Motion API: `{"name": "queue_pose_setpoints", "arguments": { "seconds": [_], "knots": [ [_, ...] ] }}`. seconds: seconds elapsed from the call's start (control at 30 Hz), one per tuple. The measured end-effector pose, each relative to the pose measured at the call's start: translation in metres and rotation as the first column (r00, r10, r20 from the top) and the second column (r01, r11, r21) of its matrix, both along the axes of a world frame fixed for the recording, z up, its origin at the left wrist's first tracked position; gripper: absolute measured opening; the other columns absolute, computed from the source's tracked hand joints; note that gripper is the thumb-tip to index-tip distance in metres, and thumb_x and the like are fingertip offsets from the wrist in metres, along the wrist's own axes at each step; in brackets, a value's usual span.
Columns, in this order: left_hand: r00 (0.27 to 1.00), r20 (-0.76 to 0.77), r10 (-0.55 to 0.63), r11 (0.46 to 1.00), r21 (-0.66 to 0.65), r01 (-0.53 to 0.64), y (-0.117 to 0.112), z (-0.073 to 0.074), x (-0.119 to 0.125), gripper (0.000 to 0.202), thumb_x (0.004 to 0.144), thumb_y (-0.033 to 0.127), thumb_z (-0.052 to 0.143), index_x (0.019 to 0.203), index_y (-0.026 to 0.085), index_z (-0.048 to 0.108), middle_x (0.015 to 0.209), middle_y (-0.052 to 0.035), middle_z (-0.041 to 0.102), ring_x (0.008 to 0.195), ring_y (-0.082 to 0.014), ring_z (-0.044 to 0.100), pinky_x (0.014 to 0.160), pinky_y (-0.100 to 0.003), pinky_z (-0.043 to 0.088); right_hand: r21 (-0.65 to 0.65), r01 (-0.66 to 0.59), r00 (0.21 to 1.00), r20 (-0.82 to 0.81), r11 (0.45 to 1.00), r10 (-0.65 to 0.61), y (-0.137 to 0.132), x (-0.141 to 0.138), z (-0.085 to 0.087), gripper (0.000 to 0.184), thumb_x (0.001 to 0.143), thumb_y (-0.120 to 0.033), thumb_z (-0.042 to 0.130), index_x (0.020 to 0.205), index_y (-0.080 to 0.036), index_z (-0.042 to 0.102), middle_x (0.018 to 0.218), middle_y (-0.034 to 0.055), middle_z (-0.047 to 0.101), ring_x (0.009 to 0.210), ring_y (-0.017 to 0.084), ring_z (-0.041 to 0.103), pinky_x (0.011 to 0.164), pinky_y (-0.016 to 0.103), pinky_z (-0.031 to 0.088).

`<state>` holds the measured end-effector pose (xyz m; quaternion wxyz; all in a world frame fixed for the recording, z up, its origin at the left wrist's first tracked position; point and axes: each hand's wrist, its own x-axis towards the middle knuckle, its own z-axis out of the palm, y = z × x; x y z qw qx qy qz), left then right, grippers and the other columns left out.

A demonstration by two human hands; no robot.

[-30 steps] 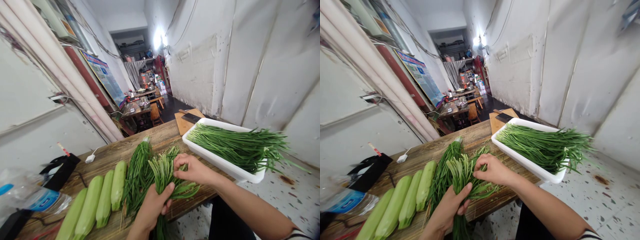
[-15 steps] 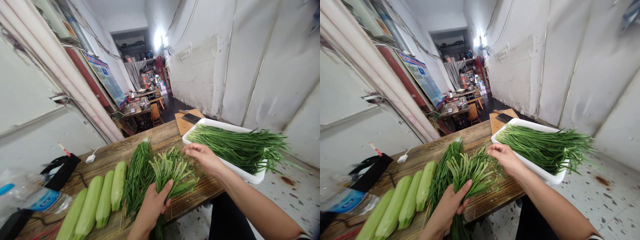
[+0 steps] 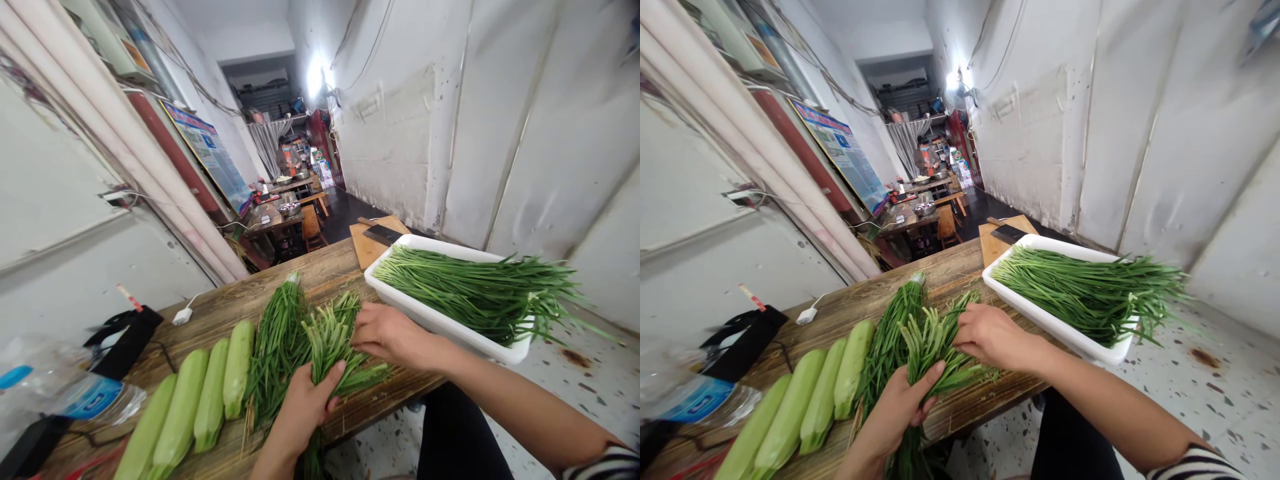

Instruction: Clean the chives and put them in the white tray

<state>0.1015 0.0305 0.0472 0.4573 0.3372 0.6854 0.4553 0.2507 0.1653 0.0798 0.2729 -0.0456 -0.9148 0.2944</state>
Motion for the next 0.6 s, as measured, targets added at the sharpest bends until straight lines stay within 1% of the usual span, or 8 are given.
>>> {"name": "queue_pose_setpoints", "arguments": {
  "seconds": [0.03,0.1,0.2,0.27,0.33,0.43,0.5,0.6],
  "knots": [
    [0.999,0.03,-0.019,1.0,0.007,0.019,-0.001,0.0,-0.001,0.053,0.06,0.066,0.068,0.068,0.018,0.048,0.037,0.0093,0.04,0.032,-0.0026,0.026,0.031,-0.015,0.018,-0.114,-0.022,0.999,-0.033,0.993,0.018,0.0,-0.001,-0.002,0.019,0.085,-0.028,0.061,0.072,-0.018,0.071,0.072,0.0047,0.064,0.075,0.017,0.055,0.071,0.03,0.042],
    [0.993,0.1,-0.06,0.998,0.028,0.058,-0.004,-0.001,-0.002,0.049,0.064,0.063,0.067,0.069,0.018,0.048,0.038,0.0098,0.039,0.031,-0.0019,0.024,0.032,-0.014,0.017,-0.346,-0.035,0.997,-0.071,0.938,0.011,-0.002,-0.004,-0.007,0.023,0.082,-0.036,0.064,0.071,-0.017,0.07,0.069,0.0029,0.063,0.071,0.016,0.055,0.07,0.029,0.042],
    [0.983,0.169,-0.071,0.997,0.035,0.066,-0.007,-0.001,-0.003,0.048,0.066,0.062,0.066,0.072,0.018,0.048,0.037,0.0106,0.039,0.031,-0.0012,0.022,0.032,-0.014,0.018,-0.634,0.049,0.985,-0.099,0.772,-0.144,-0.002,-0.008,-0.015,0.035,0.077,-0.048,0.065,0.064,-0.015,0.064,0.063,-0.0006,0.056,0.062,0.013,0.05,0.061,0.026,0.039],
    [0.985,0.167,-0.044,0.999,0.013,0.042,-0.009,0.0,-0.004,0.049,0.065,0.062,0.067,0.073,0.018,0.048,0.037,0.0107,0.04,0.03,-0.0011,0.022,0.032,-0.014,0.018,-0.731,0.122,0.954,-0.1,0.671,-0.283,0.001,-0.009,-0.02,0.039,0.075,-0.051,0.064,0.06,-0.016,0.057,0.056,-0.004,0.047,0.054,0.01,0.041,0.055,0.024,0.034],
    [0.987,0.157,-0.021,1.0,-0.004,0.022,-0.009,0.0,-0.005,0.049,0.064,0.062,0.068,0.073,0.018,0.047,0.037,0.0106,0.04,0.03,-0.0011,0.022,0.032,-0.014,0.018,-0.763,0.167,0.918,-0.11,0.624,-0.38,0.006,-0.008,-0.021,0.042,0.072,-0.05,0.067,0.055,-0.017,0.048,0.052,-0.0066,0.038,0.05,0.008,0.033,0.051,0.024,0.029],
    [0.986,0.166,-0.035,0.999,-0.013,0.038,-0.008,-0.003,-0.008,0.048,0.065,0.061,0.068,0.071,0.019,0.046,0.037,0.0106,0.04,0.03,-0.0008,0.022,0.032,-0.014,0.018,-0.729,0.199,0.896,-0.136,0.655,-0.423,0.012,-0.007,-0.017,0.044,0.066,-0.046,0.073,0.054,-0.019,0.039,0.052,-0.0078,0.034,0.05,0.008,0.03,0.049,0.023,0.026],
    [0.981,0.184,-0.063,0.998,-0.014,0.067,-0.007,-0.004,-0.008,0.048,0.066,0.061,0.067,0.07,0.019,0.047,0.036,0.0105,0.041,0.029,-0.0006,0.021,0.031,-0.014,0.017,-0.638,0.234,0.896,-0.151,0.733,-0.417,0.012,-0.009,-0.012,0.041,0.065,-0.041,0.075,0.058,-0.019,0.04,0.056,-0.0069,0.038,0.053,0.009,0.034,0.052,0.023,0.029],
    [0.976,0.2,-0.086,0.996,-0.008,0.09,-0.004,-0.005,-0.005,0.047,0.066,0.061,0.067,0.071,0.019,0.047,0.036,0.0106,0.041,0.028,-0.0006,0.021,0.03,-0.014,0.017,-0.418,0.206,0.957,-0.103,0.885,-0.271,0.007,-0.015,-0.005,0.029,0.068,-0.033,0.074,0.061,-0.017,0.051,0.066,-0.0027,0.05,0.066,0.012,0.047,0.065,0.026,0.037]
  ]
}}
